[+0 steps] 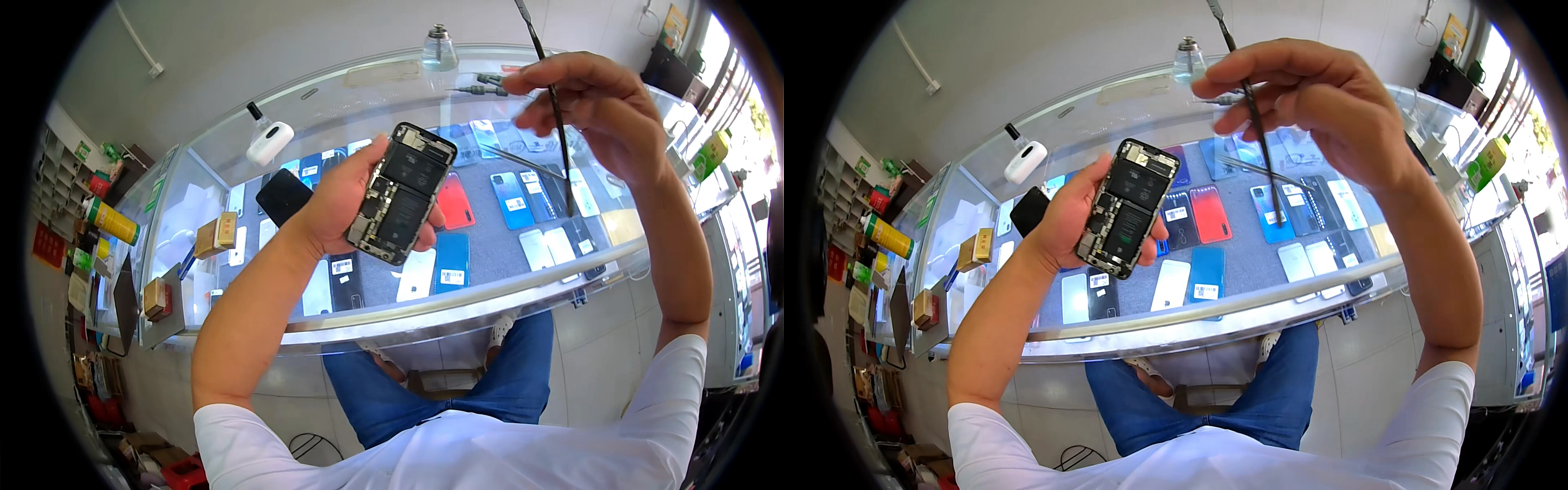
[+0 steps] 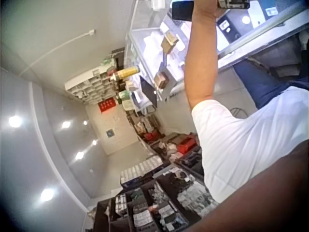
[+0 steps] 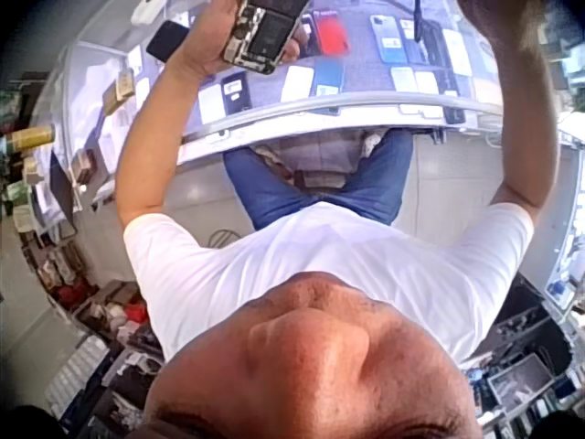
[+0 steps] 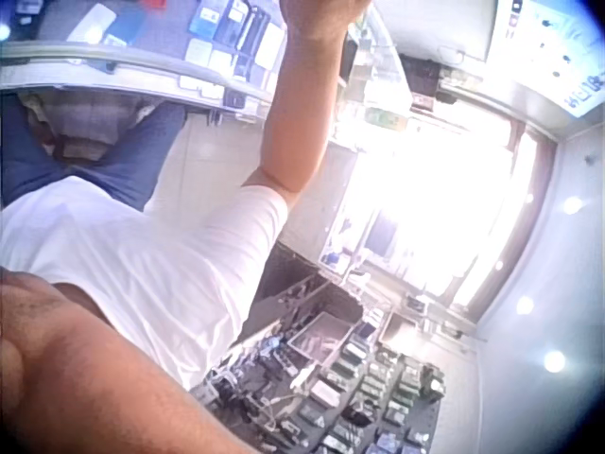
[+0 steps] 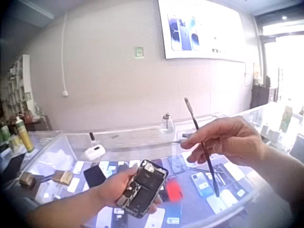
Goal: The person uses tweezers and a small tool to manipulate internal parts of a disassembled smartphone on a glass counter. They position small metal and plastic components inside the phone casing and press down on parts using the tools.
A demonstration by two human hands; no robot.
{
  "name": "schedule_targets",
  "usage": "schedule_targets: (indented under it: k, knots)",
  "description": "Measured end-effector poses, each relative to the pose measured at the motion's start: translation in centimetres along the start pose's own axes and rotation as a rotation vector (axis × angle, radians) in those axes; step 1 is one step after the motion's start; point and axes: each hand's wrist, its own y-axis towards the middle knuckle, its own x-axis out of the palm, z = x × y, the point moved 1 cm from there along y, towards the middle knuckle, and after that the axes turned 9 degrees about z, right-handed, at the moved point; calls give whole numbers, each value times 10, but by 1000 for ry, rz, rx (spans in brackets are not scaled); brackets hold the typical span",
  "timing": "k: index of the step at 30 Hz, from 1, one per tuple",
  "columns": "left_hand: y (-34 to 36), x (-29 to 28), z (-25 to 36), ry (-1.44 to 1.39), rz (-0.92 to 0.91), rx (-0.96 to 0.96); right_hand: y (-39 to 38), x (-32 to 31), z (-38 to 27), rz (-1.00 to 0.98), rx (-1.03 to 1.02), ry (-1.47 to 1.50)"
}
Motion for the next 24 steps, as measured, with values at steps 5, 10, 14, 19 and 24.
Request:
schedule_targets:
  k: [5,10,14,19,24]
  knots:
    - [-2,12,-1,-64,10,35,25,8,57,163,-82,136]
    - [-4,6,-5,-90,-32,83,12,29,66,237,160,268]
    - [-5,12,-7,-58,-64,74,-2,29,72,249,170,272]
    - [-6,8,-8,9,-40,82,-7,55,58,283,74,19]
    - [-7,11,-7,92,1,83,-9,69,59,299,-57,-85]
